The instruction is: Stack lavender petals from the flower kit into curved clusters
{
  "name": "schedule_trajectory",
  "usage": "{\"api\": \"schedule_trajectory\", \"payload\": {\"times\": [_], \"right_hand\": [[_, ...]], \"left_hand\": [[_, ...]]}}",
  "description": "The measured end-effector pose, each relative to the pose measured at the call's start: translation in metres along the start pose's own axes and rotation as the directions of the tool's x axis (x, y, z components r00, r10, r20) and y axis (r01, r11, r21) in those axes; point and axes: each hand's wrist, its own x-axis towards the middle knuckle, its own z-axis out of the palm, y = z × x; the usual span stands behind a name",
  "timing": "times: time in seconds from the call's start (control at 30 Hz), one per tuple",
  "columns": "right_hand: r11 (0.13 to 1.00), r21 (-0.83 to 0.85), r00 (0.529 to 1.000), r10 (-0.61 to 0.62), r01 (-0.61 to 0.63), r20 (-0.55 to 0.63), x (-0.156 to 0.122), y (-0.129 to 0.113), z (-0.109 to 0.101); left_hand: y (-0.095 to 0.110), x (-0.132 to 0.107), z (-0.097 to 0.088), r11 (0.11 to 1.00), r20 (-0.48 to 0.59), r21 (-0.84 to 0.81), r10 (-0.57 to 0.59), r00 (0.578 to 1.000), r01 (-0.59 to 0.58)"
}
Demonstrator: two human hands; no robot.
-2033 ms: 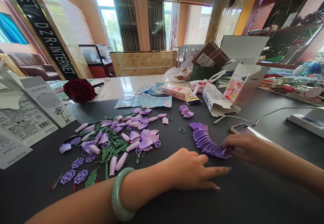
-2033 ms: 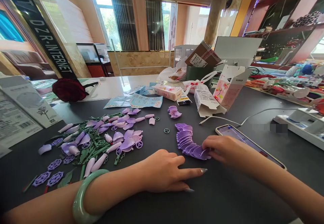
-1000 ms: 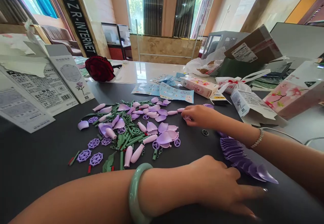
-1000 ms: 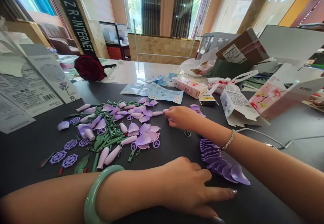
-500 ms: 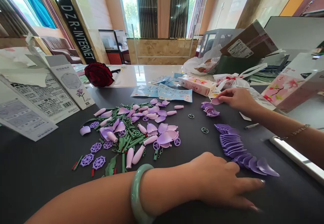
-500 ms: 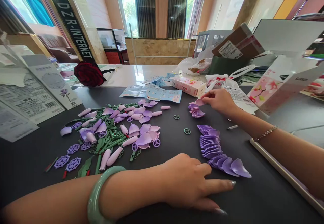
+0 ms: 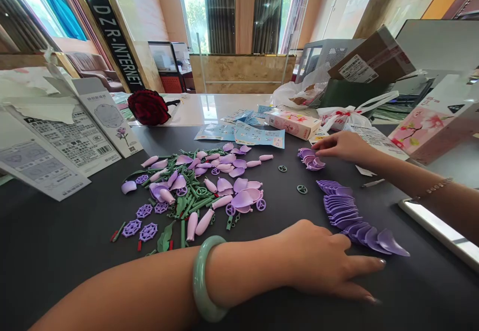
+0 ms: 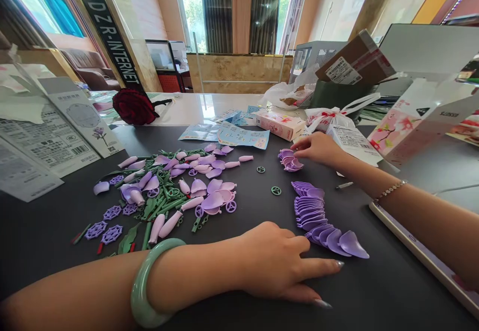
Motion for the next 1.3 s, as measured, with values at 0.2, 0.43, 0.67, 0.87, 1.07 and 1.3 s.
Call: {"api": "schedule_trajectory", "payload": {"times": [0.2,0.43,0.67,0.87,1.07,1.3], "right_hand": [[0.949,-0.133,0.958,-0.286,0.285,0.011,0.021,-0.055,0.003],[0.81,-0.168,0.826,-0.54,0.563,0.163,0.057,-0.13,0.049],[0.76,-0.133,0.761,-0.591,0.637,0.265,0.089,-0.151,0.067],[0.769,-0.124,0.775,-0.6,0.627,0.199,0.095,-0.146,0.067],[0.784,-0.127,0.793,-0.594,0.608,0.135,0.098,-0.159,0.073],[0.792,-0.104,0.799,-0.591,0.601,0.111,0.078,-0.155,0.05]], "left_hand": [[-0.001,0.0,0.005,0.999,-0.027,-0.039,-0.001,1.0,0.0],[0.0,-0.001,0.004,0.999,-0.025,-0.053,0.0,1.0,-0.002],[-0.002,0.0,0.006,0.997,-0.018,-0.069,0.028,0.999,-0.03],[-0.001,-0.004,0.002,0.996,0.01,-0.093,0.002,1.0,-0.001],[-0.003,-0.003,0.003,0.992,0.013,-0.122,0.023,1.0,-0.021],[-0.005,0.002,0.009,0.989,0.008,-0.145,0.033,0.999,-0.032]]}}
